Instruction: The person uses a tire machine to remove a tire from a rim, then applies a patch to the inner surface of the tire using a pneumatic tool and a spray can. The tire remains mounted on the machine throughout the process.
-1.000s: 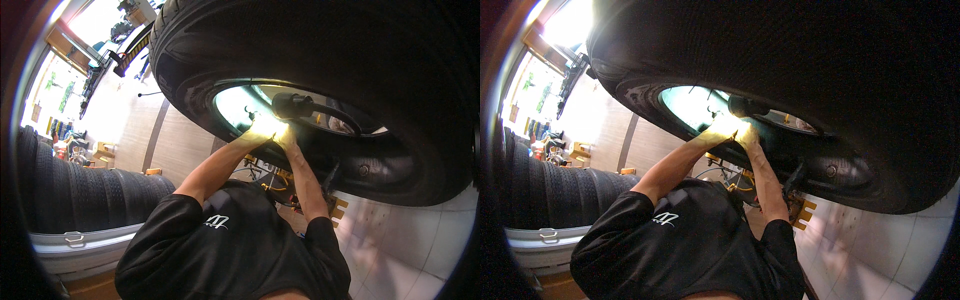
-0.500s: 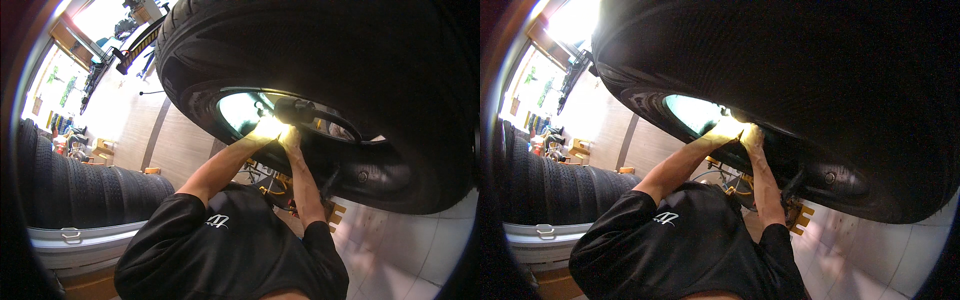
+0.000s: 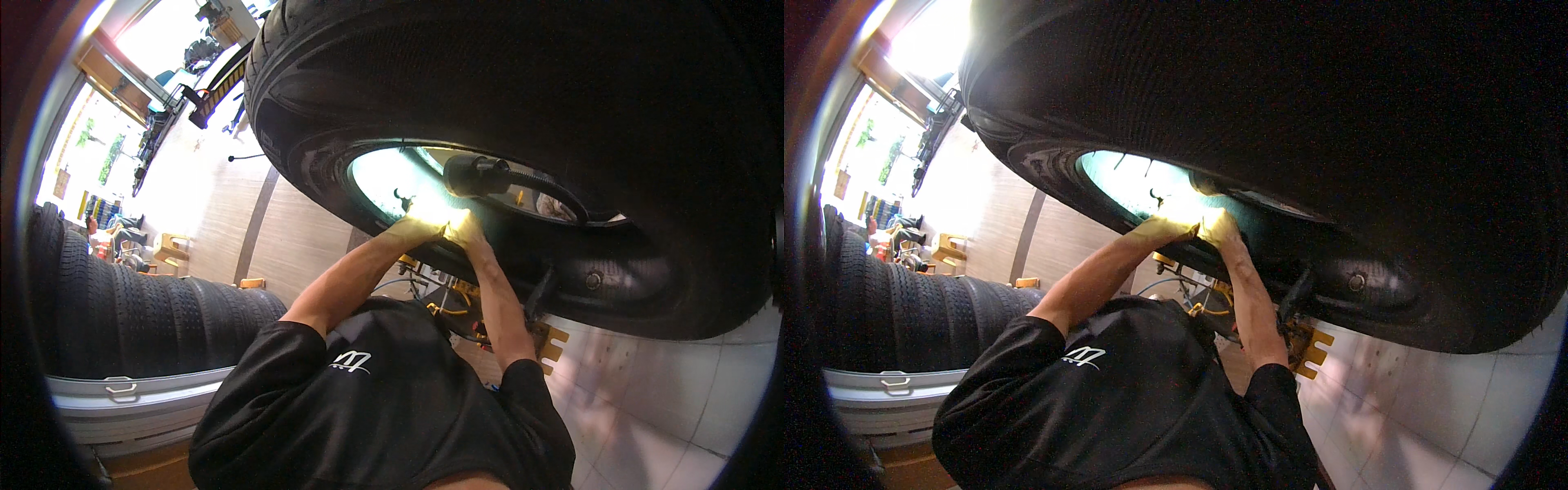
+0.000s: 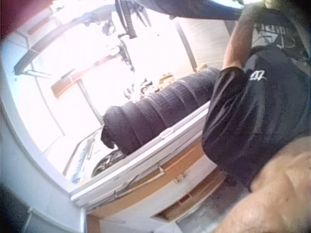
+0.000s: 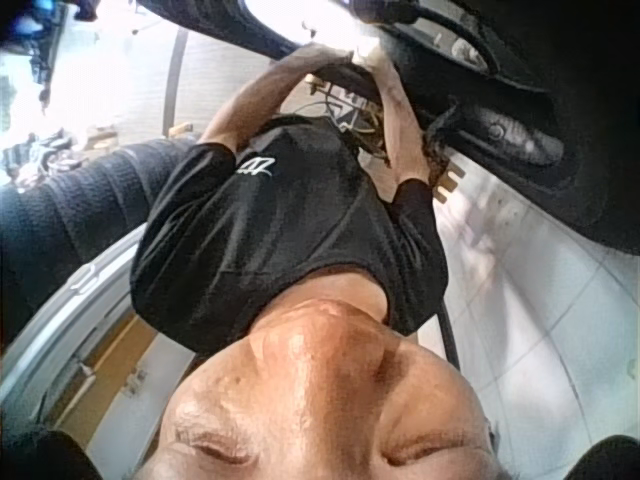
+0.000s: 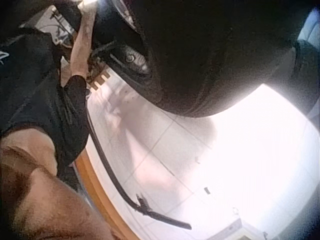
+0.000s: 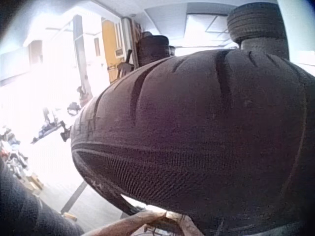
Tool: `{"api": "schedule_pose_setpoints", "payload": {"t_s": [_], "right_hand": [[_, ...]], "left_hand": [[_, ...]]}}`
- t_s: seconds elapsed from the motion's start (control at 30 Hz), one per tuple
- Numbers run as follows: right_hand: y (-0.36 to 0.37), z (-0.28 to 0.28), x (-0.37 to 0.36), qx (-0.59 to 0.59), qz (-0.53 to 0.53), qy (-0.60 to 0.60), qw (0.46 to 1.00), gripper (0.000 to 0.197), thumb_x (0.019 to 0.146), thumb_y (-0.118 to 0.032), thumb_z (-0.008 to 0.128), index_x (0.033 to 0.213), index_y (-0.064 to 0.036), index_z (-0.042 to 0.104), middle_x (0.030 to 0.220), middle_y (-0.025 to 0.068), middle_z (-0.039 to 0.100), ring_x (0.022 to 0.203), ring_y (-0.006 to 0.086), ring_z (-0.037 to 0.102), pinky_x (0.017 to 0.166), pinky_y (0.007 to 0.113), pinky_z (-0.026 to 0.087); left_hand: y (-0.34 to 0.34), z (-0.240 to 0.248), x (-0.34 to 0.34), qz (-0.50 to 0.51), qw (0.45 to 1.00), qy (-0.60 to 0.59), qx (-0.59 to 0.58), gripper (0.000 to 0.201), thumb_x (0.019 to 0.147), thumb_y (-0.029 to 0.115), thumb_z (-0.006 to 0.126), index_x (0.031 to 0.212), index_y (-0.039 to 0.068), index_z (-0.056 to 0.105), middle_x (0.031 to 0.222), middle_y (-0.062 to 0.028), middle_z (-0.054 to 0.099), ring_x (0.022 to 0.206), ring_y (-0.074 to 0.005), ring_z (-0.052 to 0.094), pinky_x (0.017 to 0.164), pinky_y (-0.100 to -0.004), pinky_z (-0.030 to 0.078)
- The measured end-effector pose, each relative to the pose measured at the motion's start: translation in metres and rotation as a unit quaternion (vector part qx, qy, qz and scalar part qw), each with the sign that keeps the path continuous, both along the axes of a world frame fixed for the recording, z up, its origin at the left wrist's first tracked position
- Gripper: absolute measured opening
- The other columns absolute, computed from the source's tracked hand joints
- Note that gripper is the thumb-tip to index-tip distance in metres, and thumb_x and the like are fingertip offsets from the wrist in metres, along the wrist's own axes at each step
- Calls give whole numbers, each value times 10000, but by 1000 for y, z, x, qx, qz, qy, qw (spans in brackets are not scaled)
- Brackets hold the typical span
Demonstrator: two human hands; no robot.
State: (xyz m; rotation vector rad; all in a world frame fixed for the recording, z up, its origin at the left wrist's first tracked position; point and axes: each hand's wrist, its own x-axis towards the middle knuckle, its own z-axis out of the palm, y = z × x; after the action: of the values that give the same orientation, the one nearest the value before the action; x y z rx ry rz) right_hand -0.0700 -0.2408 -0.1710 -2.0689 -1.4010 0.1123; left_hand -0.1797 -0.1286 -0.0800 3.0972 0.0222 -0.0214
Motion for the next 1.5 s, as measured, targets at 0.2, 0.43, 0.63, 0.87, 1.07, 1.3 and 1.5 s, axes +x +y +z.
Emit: {"api": "schedule_pose_setpoints", "payload": {"t_s": [0.2, 0.43, 0.63, 0.87, 1.07, 1.3, 1.5], "right_hand": [[2, 7, 10, -100, -105, 48, 988, 340, 822, -193, 551, 1106, -30, 643, 1042, 236, 655, 982, 403, 635, 871, 472, 511], [1, 23, 9, -47, -87, 35, 995, 261, 783, -184, 613, 970, -13, 679, 850, 219, 681, 769, 401, 673, 685, 459, 558], [5, -13, 9, -34, -21, -24, 999, 234, 755, -215, 648, 888, -26, 689, 827, 175, 694, 701, 346, 675, 666, 415, 565], [-11, -6, 3, -45, -49, -51, 997, 170, 771, -199, 642, 873, -65, 666, 854, 187, 654, 774, 340, 663, 683, 446, 541], [-14, 32, 6, -94, -178, 64, 977, 264, 885, -297, 544, 1092, -153, 623, 1095, 169, 648, 979, 359, 657, 844, 462, 543], [-12, 12, 10, -51, -106, 82, 990, 242, 851, -152, 507, 1040, -69, 633, 1017, 219, 655, 949, 391, 646, 818, 484, 528], [-5, -8, 12, -149, -32, 10, 988, 196, 789, -147, 602, 947, -45, 659, 920, 230, 661, 877, 379, 661, 735, 468, 553]], "left_hand": [[-17, 9, 23, 51, 996, 41, 54, 229, 873, 215, 548, 947, 35, 668, 809, -136, 670, 685, -250, 660, 598, -371, 536], [-14, 22, 31, 20, 1000, -1, 13, 119, 768, 160, 656, 821, 56, 675, 717, -126, 676, 579, -252, 637, 517, -397, 507], [-18, 14, 16, 43, 996, 43, 65, 138, 768, 173, 647, 851, 68, 680, 750, -105, 670, 634, -244, 630, 564, -398, 501], [-16, -12, 7, 19, 998, 57, -15, 210, 806, 215, 637, 949, 70, 685, 896, -101, 688, 819, -260, 656, 670, -426, 506], [-28, -8, 32, 57, 998, -36, -22, 233, 820, 200, 607, 957, 15, 641, 841, -145, 655, 701, -252, 655, 584, -379, 518], [-37, 23, 30, 72, 996, 50, -18, 198, 805, 178, 609, 938, 46, 673, 841, -151, 674, 704, -286, 667, 625, -393, 532], [-24, -10, 27, 69, 996, 45, -31, 188, 818, 227, 607, 902, 96, 711, 867, -108, 711, 755, -264, 689, 672, -415, 530]]}}
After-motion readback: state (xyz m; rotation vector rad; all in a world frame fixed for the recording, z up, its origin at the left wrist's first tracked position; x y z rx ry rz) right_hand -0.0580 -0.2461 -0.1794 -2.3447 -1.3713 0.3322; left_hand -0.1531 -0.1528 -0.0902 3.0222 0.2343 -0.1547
